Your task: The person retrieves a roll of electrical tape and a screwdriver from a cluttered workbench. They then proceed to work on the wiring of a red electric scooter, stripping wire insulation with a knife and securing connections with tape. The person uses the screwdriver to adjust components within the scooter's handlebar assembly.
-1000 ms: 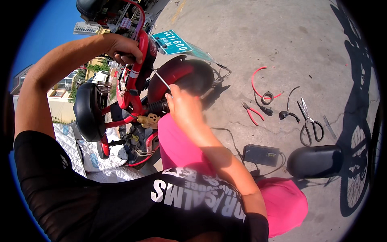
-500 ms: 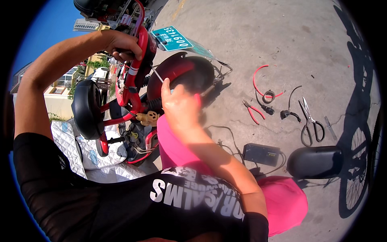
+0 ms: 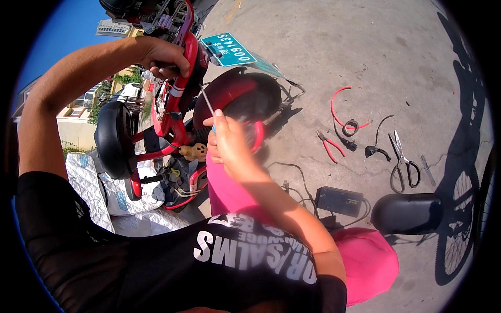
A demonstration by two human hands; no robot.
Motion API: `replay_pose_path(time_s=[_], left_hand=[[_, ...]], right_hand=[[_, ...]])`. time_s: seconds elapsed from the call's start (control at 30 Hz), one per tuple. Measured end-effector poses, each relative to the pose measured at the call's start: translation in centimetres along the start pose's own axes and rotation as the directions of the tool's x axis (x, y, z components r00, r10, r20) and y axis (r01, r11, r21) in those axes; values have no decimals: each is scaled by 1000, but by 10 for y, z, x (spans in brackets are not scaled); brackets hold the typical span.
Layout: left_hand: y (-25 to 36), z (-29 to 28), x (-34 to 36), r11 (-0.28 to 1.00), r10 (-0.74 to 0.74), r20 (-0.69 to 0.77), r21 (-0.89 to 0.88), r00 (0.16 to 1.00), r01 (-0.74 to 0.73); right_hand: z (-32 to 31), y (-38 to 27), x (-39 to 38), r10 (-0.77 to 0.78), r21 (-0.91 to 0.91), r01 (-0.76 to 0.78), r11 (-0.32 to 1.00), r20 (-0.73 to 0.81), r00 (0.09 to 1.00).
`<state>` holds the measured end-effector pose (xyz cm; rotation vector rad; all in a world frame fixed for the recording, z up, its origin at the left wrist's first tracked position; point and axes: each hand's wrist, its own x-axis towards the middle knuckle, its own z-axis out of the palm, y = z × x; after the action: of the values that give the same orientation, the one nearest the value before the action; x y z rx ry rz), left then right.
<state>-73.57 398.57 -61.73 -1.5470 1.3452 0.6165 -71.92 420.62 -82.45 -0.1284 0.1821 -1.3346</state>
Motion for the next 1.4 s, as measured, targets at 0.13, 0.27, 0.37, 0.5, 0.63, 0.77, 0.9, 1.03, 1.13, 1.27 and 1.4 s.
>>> replay_pose_path(time_s=[0.13, 0.27, 0.37, 0.5, 0.63, 0.77, 0.9, 1.03, 1.13, 1.27, 1.4], left_hand=[[-2, -2, 3, 1000, -16, 17, -14, 1000, 17], [0, 2, 2, 1000, 7, -31, -27, 1000, -8], [-4, 0, 5, 999, 39, -22, -10, 999, -39], [-5, 0, 6, 1000, 19, -35, -19, 999, -20], [-1, 0, 4, 1000, -2, -67, -5, 998, 2], [-5, 1, 5, 998, 39, -63, -51, 997, -42], [-6, 1, 4, 998, 45, -58, -46, 997, -48], [-4, 4, 5, 998, 42, -65, -37, 997, -44], [-1, 2, 1, 999, 43, -70, -23, 997, -45], [-3, 2, 1, 999, 39, -23, 23, 999, -39], [-1, 4, 2, 999, 27, -68, -44, 997, -30]], right_hand=[[-7, 15, 12, -283, -374, 237, 896, -71, 957], [-4, 19, 11, -689, -793, 446, 414, 46, 723], [-12, 11, 13, -714, -910, 412, -53, 323, 621], [-14, 16, 10, -667, -875, 314, -369, 485, 565], [-13, 19, 21, -776, -701, 552, 452, -4, 630], [-14, -15, 10, -59, 218, 91, 972, -150, 987], [-6, -9, 12, -616, -619, 441, 650, -89, 782], [-18, 14, 15, -721, -887, 340, -313, 455, 522], [-19, 24, 18, -693, -857, 296, -423, 516, 503], [-1, 5, 1, -168, 9, 170, 985, -94, 981], [-21, -11, 10, -130, 285, 107, 953, 61, 990]])
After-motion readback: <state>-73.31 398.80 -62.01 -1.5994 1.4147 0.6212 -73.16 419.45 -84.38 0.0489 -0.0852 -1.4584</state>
